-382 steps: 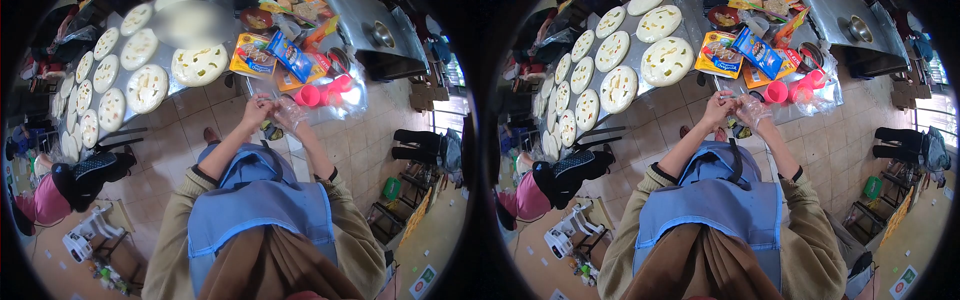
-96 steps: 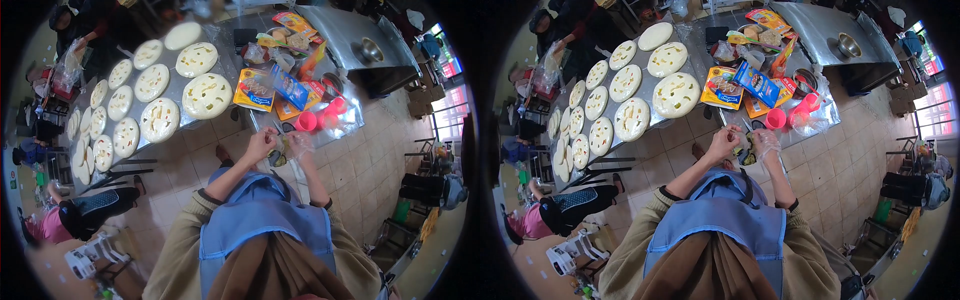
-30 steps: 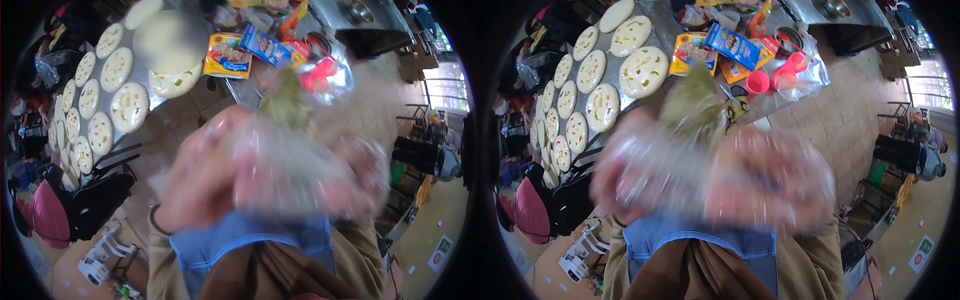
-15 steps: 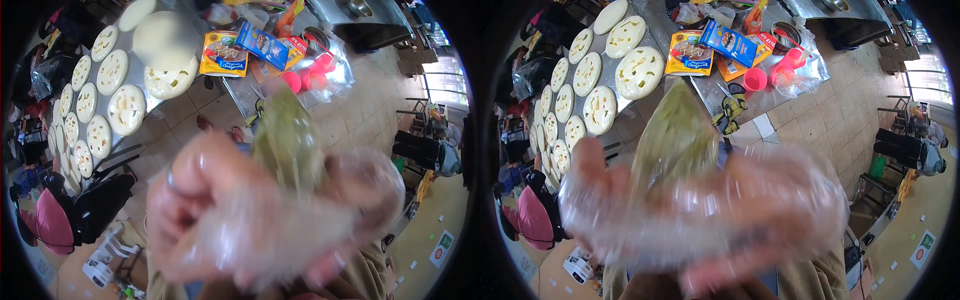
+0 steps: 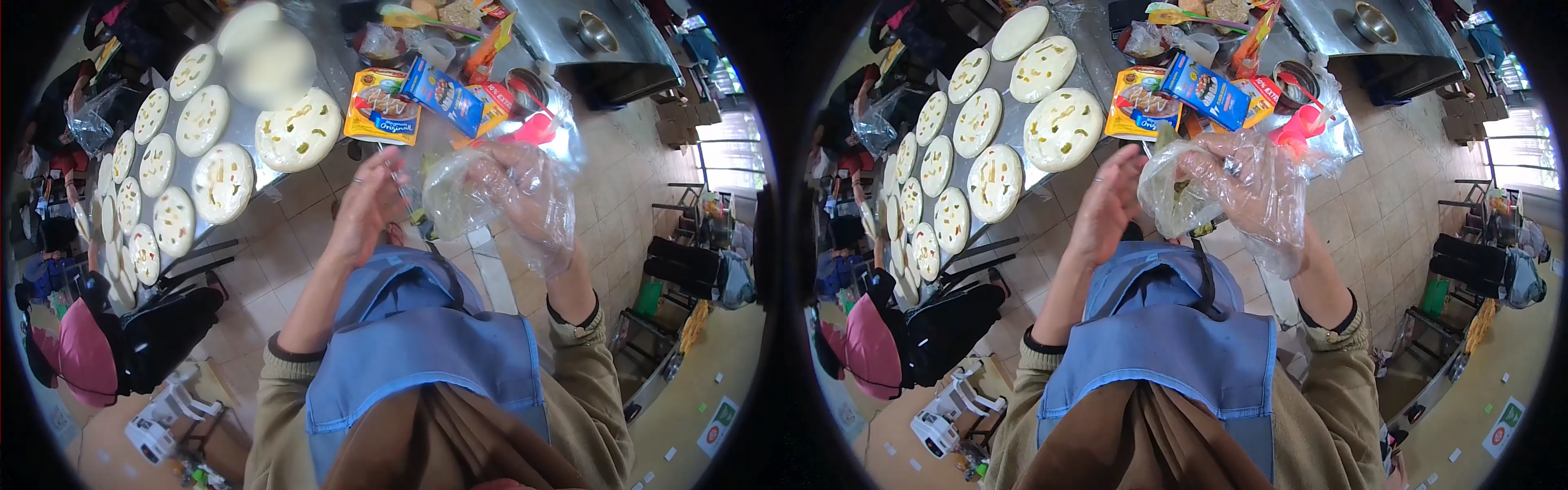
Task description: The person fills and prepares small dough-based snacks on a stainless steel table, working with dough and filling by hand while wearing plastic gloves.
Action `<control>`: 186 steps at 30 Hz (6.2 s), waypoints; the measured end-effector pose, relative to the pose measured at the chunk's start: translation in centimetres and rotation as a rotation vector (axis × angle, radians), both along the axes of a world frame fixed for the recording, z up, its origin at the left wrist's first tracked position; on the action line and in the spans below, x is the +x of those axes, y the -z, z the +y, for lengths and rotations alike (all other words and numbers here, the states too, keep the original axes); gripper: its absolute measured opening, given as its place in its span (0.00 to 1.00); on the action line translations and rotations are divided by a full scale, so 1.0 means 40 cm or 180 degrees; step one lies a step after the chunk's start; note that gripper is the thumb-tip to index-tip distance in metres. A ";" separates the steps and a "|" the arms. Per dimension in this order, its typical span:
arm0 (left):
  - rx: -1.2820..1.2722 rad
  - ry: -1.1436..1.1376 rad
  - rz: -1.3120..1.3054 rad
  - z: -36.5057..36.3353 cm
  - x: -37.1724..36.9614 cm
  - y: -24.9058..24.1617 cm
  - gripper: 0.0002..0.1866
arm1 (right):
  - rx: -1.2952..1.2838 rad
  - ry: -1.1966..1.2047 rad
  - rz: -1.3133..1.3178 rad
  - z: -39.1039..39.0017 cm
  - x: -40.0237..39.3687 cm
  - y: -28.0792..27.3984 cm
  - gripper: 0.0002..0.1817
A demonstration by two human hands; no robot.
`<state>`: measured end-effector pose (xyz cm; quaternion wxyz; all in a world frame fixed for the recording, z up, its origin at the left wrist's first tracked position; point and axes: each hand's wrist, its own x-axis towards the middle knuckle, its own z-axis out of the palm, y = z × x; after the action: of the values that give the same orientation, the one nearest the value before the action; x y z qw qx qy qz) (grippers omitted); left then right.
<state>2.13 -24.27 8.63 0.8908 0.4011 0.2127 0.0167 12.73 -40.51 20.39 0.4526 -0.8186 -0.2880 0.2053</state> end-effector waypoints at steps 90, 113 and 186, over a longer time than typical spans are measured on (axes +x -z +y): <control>-0.2472 -0.0775 -0.0162 0.866 0.264 0.235 0.29 | -0.0748 -0.1592 -0.0015 1.015 0.356 0.286 0.11; -0.2691 -0.0877 -0.0637 0.834 0.348 0.222 0.27 | -0.0534 -0.1538 -0.0336 1.003 0.437 0.248 0.12; -0.2899 -0.1007 -0.1229 0.969 0.300 0.312 0.26 | -0.0455 -0.1398 0.2017 1.195 0.511 0.257 0.15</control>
<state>14.14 14.48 -3.85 0.9847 -0.0748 0.0882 0.1306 33.17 7.27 10.12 0.4062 -0.6629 -0.2872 0.5595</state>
